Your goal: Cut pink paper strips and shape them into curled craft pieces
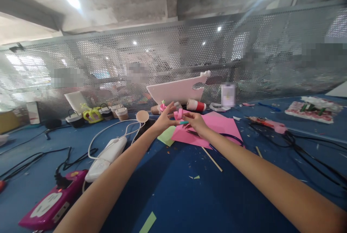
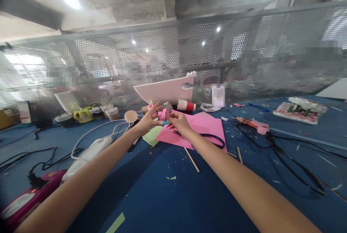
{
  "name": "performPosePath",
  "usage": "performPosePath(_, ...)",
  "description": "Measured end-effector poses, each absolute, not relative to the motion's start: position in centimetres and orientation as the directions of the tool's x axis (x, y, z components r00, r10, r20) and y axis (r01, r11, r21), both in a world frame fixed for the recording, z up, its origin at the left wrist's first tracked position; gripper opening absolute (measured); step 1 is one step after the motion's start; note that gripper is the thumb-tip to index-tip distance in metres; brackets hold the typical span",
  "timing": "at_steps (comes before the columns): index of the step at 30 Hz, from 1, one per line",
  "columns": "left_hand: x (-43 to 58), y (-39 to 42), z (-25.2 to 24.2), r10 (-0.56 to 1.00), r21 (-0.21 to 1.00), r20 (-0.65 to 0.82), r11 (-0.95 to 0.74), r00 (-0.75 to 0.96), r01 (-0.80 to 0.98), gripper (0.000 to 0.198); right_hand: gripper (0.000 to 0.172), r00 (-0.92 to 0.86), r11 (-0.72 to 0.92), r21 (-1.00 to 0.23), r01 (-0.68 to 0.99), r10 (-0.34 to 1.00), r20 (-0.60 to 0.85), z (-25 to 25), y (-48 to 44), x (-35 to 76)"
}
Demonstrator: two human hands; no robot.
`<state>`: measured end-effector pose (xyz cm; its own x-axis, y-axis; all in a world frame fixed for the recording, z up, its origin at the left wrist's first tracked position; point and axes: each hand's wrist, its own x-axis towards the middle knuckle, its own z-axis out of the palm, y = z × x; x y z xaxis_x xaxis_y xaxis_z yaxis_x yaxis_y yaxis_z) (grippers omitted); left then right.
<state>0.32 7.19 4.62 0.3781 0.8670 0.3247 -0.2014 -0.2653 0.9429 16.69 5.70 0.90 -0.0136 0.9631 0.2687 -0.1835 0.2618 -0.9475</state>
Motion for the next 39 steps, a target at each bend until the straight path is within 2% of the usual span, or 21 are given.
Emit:
performPosePath(3,0.6,7.2,4.6,0.846,0.911,0.412,-0.393,0.339,-0.127,0.078,0.023,0.020,0.233,-0.953,-0.191,0.972,0.234,1.0,5.6,16.5)
performPosePath(9,0.3,8.1,4.6,0.842,0.899,0.430,-0.430,0.326,-0.076,0.046,0.023,0.018,0.181,-0.966,-0.187,0.983,0.181,0.9,5.2,16.9)
performPosePath(16,-0.4,9.0,5.0,0.854,0.870,0.493,-0.486,0.166,-0.085,0.042,0.037,-0.209,0.131,-0.949,-0.286,0.958,0.196,1.8,4.8,17.1)
performPosePath(22,-0.6,8.4,5.6,0.864,0.888,0.460,-0.443,0.205,-0.124,0.037,0.040,-0.268,0.044,-0.904,-0.426,0.948,0.172,2.4,4.8,17.1)
performPosePath(26,0.1,7.9,5.8,0.859,0.895,0.447,-0.426,0.251,-0.136,0.031,0.044,-0.267,0.078,-0.900,-0.429,0.941,0.208,2.5,4.9,17.1)
performPosePath(32,0.9,7.2,5.6,0.878,0.924,0.381,-0.345,0.291,-0.167,0.035,0.048,-0.196,0.139,-0.878,-0.458,0.948,0.252,2.4,5.2,17.2)
performPosePath(39,1.0,6.8,6.1,0.913,0.938,0.325,-0.278,0.247,-0.208,0.022,0.039,-0.175,0.215,-0.887,-0.409,0.935,0.307,2.1,5.1,17.6)
